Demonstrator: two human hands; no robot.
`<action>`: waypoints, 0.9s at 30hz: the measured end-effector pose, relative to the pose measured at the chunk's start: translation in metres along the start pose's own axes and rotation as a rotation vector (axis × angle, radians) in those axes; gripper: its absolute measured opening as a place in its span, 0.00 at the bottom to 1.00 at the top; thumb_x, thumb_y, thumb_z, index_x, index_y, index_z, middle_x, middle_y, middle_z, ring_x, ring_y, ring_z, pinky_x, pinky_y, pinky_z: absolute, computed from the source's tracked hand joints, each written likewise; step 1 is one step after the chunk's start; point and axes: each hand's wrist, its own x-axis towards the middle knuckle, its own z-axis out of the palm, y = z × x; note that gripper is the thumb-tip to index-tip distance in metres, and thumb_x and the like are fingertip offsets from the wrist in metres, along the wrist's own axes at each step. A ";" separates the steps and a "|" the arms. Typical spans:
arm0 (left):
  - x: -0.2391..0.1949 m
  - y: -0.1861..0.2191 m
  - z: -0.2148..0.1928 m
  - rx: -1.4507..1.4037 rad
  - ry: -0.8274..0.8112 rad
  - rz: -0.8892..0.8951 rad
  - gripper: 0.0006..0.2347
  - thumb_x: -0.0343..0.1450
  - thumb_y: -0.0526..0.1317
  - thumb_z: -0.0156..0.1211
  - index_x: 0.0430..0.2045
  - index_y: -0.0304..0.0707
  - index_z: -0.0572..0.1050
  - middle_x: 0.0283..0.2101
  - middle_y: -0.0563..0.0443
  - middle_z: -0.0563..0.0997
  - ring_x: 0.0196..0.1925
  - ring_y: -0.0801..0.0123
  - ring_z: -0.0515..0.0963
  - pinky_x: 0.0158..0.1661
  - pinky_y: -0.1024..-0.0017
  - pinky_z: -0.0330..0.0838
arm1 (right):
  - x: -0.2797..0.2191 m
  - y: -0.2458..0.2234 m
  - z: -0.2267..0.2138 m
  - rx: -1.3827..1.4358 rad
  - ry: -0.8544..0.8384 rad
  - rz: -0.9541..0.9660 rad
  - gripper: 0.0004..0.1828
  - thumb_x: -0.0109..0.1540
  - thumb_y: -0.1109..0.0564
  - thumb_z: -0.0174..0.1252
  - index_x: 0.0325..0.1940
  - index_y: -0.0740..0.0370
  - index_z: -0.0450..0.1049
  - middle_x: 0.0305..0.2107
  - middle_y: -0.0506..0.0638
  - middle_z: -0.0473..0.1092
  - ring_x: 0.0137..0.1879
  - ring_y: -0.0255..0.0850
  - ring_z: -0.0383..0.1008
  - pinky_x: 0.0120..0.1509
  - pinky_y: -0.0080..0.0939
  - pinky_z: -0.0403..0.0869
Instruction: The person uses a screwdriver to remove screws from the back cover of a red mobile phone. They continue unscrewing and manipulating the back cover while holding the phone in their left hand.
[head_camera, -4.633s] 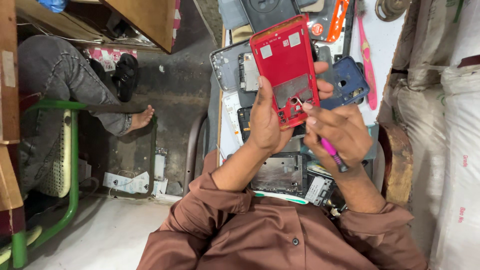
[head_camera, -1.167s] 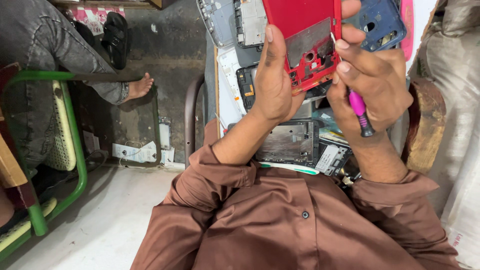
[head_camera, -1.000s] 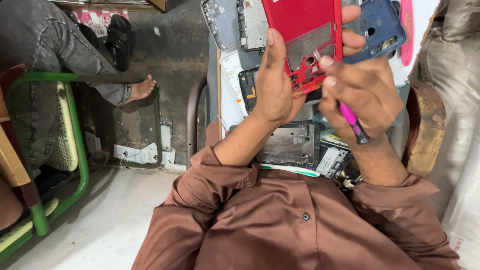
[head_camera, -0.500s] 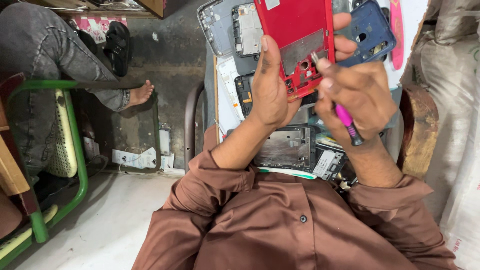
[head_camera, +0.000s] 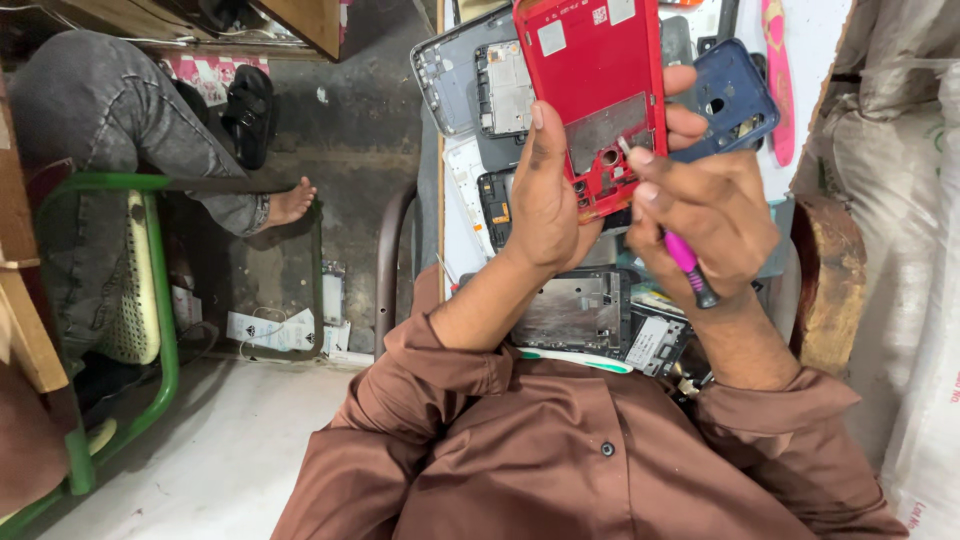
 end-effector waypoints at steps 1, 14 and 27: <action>0.000 0.001 0.000 0.004 0.002 -0.003 0.32 0.84 0.64 0.32 0.64 0.27 0.63 0.63 0.35 0.70 0.58 0.56 0.77 0.62 0.60 0.75 | -0.002 0.000 0.000 -0.018 0.010 0.022 0.13 0.63 0.71 0.66 0.50 0.63 0.74 0.54 0.55 0.77 0.45 0.48 0.73 0.50 0.43 0.74; 0.004 0.005 0.006 0.014 0.011 -0.002 0.35 0.83 0.65 0.33 0.66 0.26 0.64 0.64 0.33 0.73 0.60 0.56 0.79 0.61 0.60 0.76 | -0.003 0.000 0.002 -0.004 0.016 0.032 0.12 0.63 0.71 0.66 0.47 0.63 0.74 0.51 0.54 0.77 0.46 0.49 0.74 0.52 0.44 0.75; 0.004 0.006 0.011 0.050 0.031 -0.011 0.35 0.81 0.66 0.36 0.66 0.25 0.63 0.63 0.33 0.73 0.60 0.55 0.78 0.61 0.58 0.76 | -0.002 0.001 0.000 -0.020 0.043 0.047 0.15 0.60 0.73 0.65 0.47 0.63 0.73 0.53 0.54 0.77 0.44 0.48 0.72 0.48 0.41 0.73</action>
